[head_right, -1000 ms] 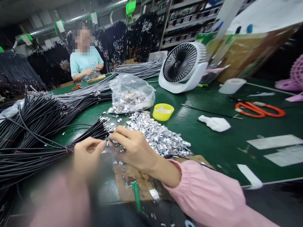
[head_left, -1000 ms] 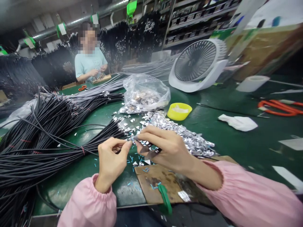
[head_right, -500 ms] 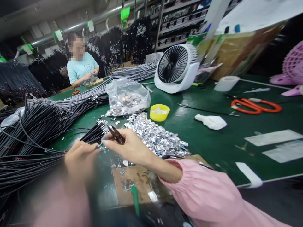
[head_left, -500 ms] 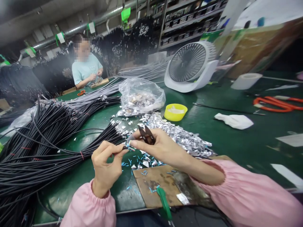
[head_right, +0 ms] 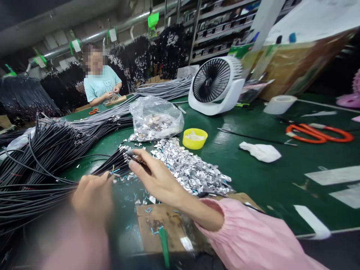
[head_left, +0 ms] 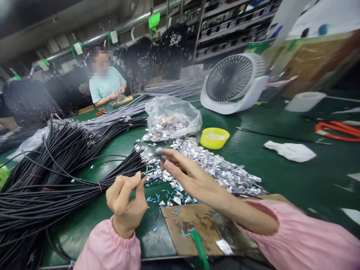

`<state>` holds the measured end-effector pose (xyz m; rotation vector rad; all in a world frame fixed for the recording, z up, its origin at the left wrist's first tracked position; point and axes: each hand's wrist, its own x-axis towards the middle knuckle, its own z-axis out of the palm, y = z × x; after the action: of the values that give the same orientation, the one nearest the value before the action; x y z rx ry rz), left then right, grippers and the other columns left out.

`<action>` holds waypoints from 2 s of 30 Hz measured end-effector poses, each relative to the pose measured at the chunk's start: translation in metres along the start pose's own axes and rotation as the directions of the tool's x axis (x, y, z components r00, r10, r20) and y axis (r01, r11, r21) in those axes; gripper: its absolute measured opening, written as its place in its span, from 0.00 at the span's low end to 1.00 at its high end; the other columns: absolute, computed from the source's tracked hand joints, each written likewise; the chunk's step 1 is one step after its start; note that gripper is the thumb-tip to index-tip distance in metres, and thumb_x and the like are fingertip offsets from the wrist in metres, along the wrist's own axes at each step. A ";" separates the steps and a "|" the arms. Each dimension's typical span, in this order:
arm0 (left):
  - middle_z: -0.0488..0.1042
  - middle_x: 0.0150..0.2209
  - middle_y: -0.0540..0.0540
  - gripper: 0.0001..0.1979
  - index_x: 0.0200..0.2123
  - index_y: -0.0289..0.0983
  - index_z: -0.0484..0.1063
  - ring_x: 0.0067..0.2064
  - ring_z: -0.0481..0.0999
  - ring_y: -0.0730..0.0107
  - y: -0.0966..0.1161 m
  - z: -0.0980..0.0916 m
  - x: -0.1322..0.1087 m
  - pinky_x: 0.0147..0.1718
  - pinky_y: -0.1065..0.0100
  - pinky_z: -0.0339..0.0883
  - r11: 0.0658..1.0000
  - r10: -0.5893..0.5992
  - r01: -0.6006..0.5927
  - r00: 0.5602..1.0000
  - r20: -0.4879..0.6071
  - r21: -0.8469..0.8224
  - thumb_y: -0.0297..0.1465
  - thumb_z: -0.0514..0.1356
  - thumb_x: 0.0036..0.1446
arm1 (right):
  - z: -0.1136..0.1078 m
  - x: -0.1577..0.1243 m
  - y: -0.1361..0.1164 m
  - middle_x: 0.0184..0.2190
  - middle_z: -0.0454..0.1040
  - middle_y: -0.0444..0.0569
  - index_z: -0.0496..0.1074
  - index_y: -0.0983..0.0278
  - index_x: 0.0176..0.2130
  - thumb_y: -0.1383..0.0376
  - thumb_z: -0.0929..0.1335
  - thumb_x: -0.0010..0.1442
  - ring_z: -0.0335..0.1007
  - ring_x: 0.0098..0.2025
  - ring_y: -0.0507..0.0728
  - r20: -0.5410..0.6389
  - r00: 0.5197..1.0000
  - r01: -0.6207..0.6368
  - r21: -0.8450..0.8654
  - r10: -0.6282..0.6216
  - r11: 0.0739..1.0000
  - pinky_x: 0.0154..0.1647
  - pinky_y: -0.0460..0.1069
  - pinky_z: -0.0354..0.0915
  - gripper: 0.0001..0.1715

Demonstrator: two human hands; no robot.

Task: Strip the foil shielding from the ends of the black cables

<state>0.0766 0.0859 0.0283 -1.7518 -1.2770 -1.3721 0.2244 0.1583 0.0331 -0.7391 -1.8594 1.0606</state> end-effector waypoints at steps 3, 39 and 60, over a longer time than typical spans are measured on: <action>0.70 0.20 0.50 0.04 0.28 0.31 0.71 0.22 0.68 0.80 0.004 -0.002 0.004 0.24 0.78 0.64 0.994 0.005 -0.001 0.999 -0.035 0.107 0.18 0.61 0.49 | 0.002 -0.003 -0.004 0.37 0.75 0.51 0.71 0.63 0.41 0.55 0.62 0.59 0.70 0.37 0.57 0.079 0.997 0.027 0.004 -0.027 1.000 0.36 0.50 0.68 0.18; 0.68 0.17 0.52 0.11 0.21 0.36 0.67 0.20 0.66 0.78 0.004 -0.003 0.004 0.21 0.75 0.60 0.995 0.024 -0.034 0.993 0.114 0.093 0.20 0.56 0.55 | 0.001 -0.006 -0.014 0.28 0.76 0.48 0.78 0.63 0.32 0.58 0.64 0.58 0.70 0.29 0.53 0.119 0.991 0.051 0.062 -0.058 0.997 0.30 0.46 0.68 0.15; 0.70 0.19 0.50 0.09 0.24 0.37 0.68 0.21 0.68 0.75 0.006 0.000 -0.001 0.22 0.73 0.60 0.992 -0.040 0.021 0.988 0.148 0.128 0.22 0.56 0.55 | 0.000 -0.006 -0.009 0.35 0.78 0.50 0.79 0.62 0.34 0.59 0.65 0.55 0.74 0.37 0.59 0.040 0.999 0.002 -0.018 -0.001 1.000 0.39 0.51 0.72 0.14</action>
<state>0.0815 0.0832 0.0277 -1.7822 -1.4440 -1.1668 0.2264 0.1488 0.0387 -0.7317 -1.9058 1.0664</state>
